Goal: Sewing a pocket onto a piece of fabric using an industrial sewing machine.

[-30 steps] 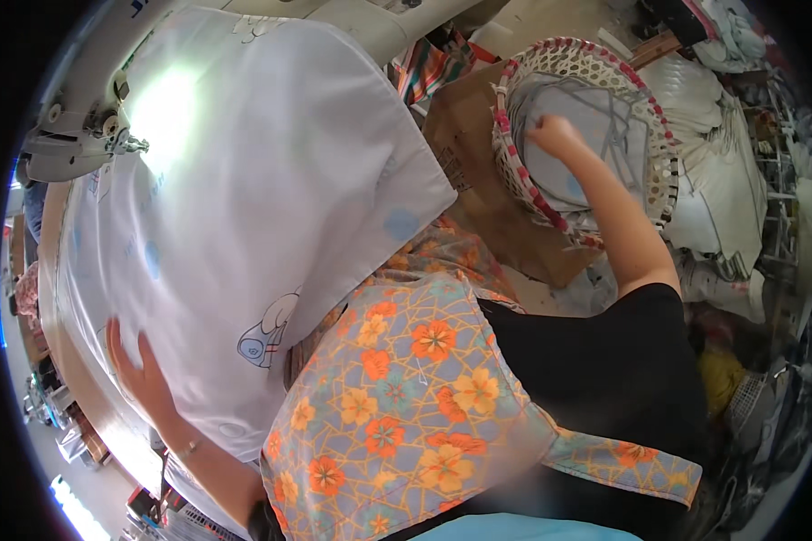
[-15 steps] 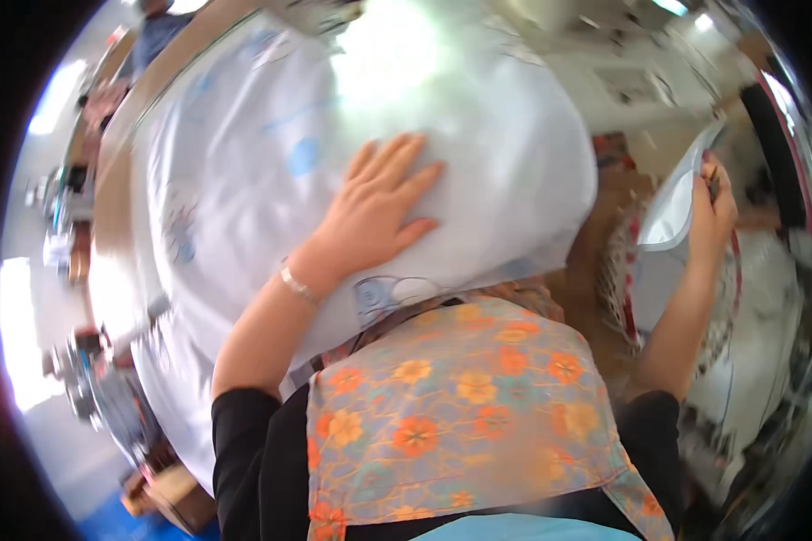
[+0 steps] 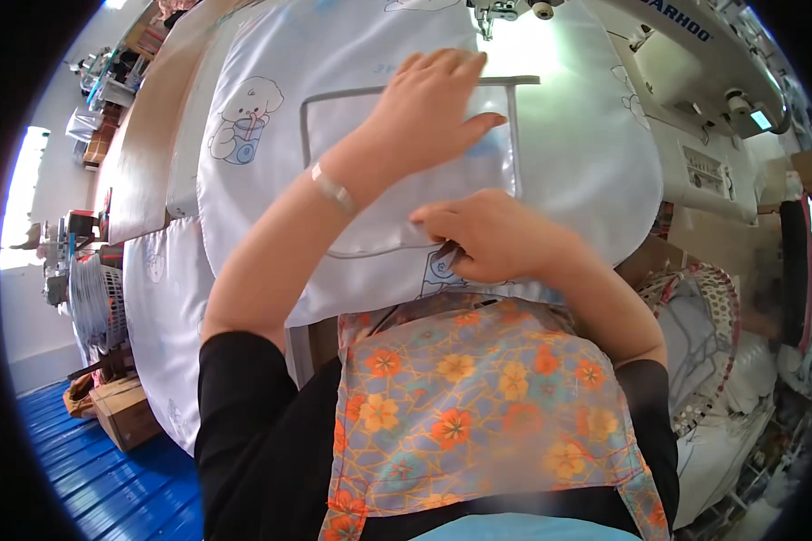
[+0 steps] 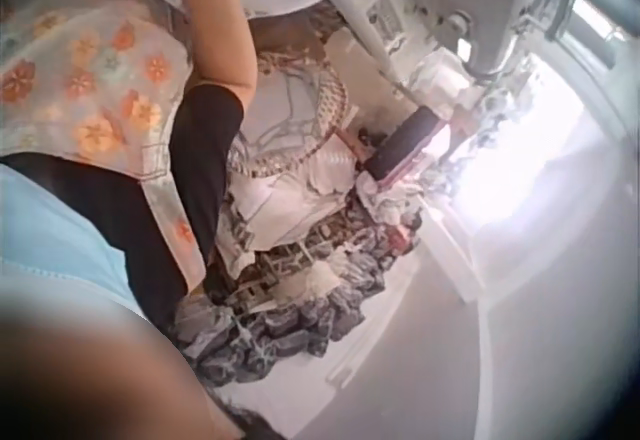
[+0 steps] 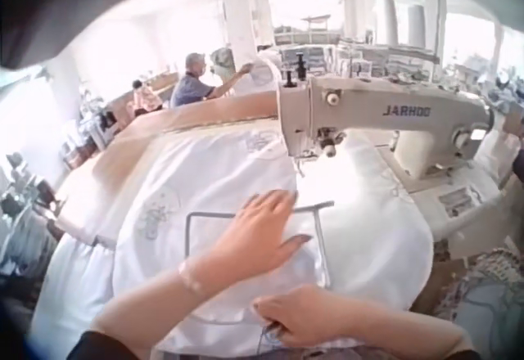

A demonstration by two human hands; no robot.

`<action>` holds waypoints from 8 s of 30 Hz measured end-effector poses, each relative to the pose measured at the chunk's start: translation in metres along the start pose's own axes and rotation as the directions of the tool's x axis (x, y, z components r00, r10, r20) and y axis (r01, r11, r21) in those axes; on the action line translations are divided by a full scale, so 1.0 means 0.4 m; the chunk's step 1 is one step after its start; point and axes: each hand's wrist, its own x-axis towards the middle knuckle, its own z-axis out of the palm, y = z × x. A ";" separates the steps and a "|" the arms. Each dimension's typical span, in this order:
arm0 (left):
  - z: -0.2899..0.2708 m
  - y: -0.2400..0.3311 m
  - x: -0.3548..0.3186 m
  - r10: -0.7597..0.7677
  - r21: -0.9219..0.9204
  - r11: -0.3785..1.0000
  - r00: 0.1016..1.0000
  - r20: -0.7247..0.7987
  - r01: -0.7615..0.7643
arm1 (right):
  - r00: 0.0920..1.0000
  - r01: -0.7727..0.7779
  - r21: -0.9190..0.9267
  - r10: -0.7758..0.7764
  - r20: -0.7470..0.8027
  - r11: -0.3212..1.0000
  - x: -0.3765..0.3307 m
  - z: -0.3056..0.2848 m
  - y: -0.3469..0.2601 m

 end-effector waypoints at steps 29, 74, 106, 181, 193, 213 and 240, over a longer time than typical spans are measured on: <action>0.006 0.063 0.002 -0.205 -0.525 0.813 0.968 0.148 0.252 | 0.469 -0.223 0.553 0.586 -0.661 0.803 -0.035 -0.142 0.060; 0.261 -0.113 0.033 -0.060 0.124 0.992 0.960 0.272 0.027 | 0.802 -0.417 -0.472 0.071 -0.593 0.777 0.088 -0.230 0.417; -0.326 -0.296 -0.637 -0.846 0.375 0.323 0.442 -0.298 0.869 | 0.873 -0.176 -0.510 -0.106 -0.477 0.842 0.019 -0.172 0.301; 0.167 -0.130 -0.004 0.330 -0.259 0.931 0.899 0.287 -0.258 | 0.758 -0.446 -0.175 0.267 -0.595 0.878 -0.091 -0.112 0.182; 0.154 -0.125 -0.015 0.309 -0.281 0.931 0.910 0.275 -0.231 | -0.007 -0.508 0.853 0.989 -0.147 0.123 -0.568 0.092 0.161; 0.147 -0.129 -0.007 0.255 -0.245 0.952 0.923 0.289 -0.186 | 0.099 -0.461 0.881 0.993 -0.067 0.105 -0.580 0.080 0.153; 0.215 -0.230 0.067 0.148 -0.220 0.974 0.906 0.396 -0.063 | -0.053 0.288 0.921 0.964 -0.260 0.264 -0.421 0.161 0.091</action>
